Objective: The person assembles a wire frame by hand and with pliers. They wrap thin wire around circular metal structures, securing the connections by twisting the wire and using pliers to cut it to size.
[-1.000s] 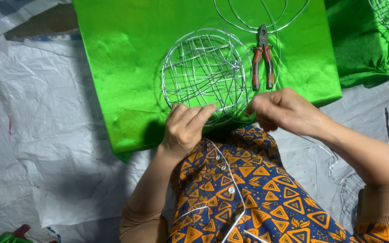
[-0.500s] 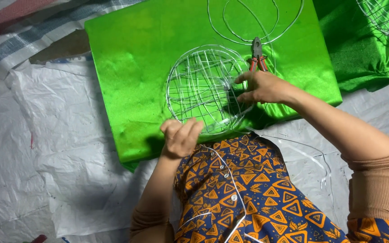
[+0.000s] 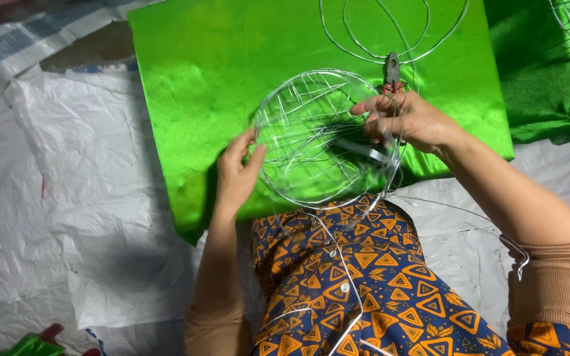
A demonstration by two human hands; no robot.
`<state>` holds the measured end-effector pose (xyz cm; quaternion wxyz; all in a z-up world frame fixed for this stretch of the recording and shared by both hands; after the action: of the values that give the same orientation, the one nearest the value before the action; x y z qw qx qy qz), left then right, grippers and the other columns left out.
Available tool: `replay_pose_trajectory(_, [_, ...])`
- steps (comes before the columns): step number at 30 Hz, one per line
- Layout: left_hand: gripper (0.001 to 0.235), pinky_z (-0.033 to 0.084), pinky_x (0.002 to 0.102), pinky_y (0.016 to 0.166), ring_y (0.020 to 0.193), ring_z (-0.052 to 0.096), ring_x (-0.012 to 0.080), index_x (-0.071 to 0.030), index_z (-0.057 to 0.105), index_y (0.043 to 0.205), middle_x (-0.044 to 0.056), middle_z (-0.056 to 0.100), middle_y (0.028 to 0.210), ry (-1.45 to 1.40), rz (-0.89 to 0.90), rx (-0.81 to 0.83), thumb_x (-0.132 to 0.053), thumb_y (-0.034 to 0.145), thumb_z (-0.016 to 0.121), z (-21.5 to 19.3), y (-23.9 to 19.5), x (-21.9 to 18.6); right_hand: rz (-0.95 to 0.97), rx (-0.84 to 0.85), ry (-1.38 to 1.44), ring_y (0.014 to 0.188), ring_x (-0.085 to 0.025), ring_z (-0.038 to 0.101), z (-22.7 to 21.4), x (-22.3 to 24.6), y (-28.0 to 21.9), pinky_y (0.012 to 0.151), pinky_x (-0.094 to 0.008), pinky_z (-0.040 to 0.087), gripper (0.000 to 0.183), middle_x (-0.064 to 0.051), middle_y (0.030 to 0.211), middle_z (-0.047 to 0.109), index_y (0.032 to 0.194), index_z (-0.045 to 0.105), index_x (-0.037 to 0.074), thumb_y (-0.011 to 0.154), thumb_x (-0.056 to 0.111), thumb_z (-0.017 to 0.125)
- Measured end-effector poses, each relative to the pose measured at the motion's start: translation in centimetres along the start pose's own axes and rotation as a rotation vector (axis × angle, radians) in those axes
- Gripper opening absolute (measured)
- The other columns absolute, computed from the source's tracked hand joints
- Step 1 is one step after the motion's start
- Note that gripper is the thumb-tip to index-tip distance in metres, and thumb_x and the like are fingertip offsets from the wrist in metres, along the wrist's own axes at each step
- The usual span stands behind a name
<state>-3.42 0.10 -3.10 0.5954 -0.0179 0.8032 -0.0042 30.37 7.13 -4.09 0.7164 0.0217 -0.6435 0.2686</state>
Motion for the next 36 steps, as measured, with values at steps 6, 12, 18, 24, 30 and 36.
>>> replay_pose_trajectory(6, [0.031,0.059,0.048,0.084,0.1,0.069,0.0428,0.001,0.068,0.123,0.024,0.07,0.108,0.193,0.07,0.074,-0.012,0.095,0.069,0.4,1.1,4.4,0.014,0.117,-0.025,0.071,-0.017,0.069,-0.2,0.6,0.0,0.056,-0.024,0.059,0.05,-0.013,0.087,0.071,0.136,0.056,-0.011,0.089,0.001,0.069])
replay_pose_trajectory(12, [0.034,0.059,0.054,0.083,0.097,0.07,0.0434,0.002,0.063,0.13,0.029,0.067,0.11,0.144,-0.017,-0.023,-0.021,0.104,0.062,0.7,0.1,3.8,0.097,0.045,-0.048,0.077,-0.022,0.076,0.6,0.6,0.2,0.051,-0.024,0.059,0.031,-0.019,0.094,0.075,0.122,0.066,-0.006,0.095,0.01,0.068])
replay_pose_trajectory(18, [0.044,0.044,0.021,0.044,0.041,0.05,0.0157,-0.011,0.064,0.068,0.002,0.052,0.048,0.181,-0.076,-0.062,-0.029,0.108,0.06,-1.6,-4.9,3.0,0.143,-0.053,0.021,0.083,-0.026,0.077,1.3,0.5,1.4,0.05,-0.026,0.062,0.033,-0.023,0.103,0.073,0.122,0.067,-0.002,0.106,0.027,0.063])
replay_pose_trajectory(24, [0.045,0.064,0.034,0.057,0.066,0.071,0.0261,0.007,0.071,0.098,0.022,0.069,0.075,-0.172,-0.391,0.372,-0.033,0.108,0.053,-1.5,-5.8,3.6,0.16,-0.016,-0.053,0.083,-0.027,0.074,0.5,-0.1,2.4,0.055,-0.031,0.062,0.039,-0.024,0.105,0.07,0.118,0.067,-0.004,0.112,0.032,0.054])
replay_pose_trajectory(30, [0.019,0.052,0.037,0.066,0.073,0.069,0.0274,-0.003,0.069,0.101,0.015,0.072,0.081,0.087,-0.121,0.212,-0.021,0.104,0.062,-0.8,-4.9,2.9,0.068,-0.01,-0.04,0.081,-0.025,0.075,-0.9,-0.4,2.9,0.072,-0.031,0.062,0.017,-0.022,0.093,0.073,0.109,0.069,-0.006,0.096,0.005,0.071])
replay_pose_trajectory(36, [0.015,0.059,0.053,0.085,0.1,0.071,0.0442,0.004,0.062,0.106,0.028,0.071,0.096,-0.065,-0.139,0.2,-0.007,0.105,0.052,0.5,-4.6,2.1,0.115,-0.032,-0.045,0.082,-0.019,0.072,-1.4,0.1,2.9,0.072,-0.028,0.062,0.021,-0.018,0.097,0.072,0.11,0.07,-0.005,0.094,0.008,0.07])
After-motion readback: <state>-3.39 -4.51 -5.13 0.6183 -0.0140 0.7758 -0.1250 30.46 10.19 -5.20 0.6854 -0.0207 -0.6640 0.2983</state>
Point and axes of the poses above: each hand's wrist, its own y-axis towards the middle knuckle, its own z-axis out of the palm, x = y × z, the point moved 1 cm from there along y, towards the middle knuckle
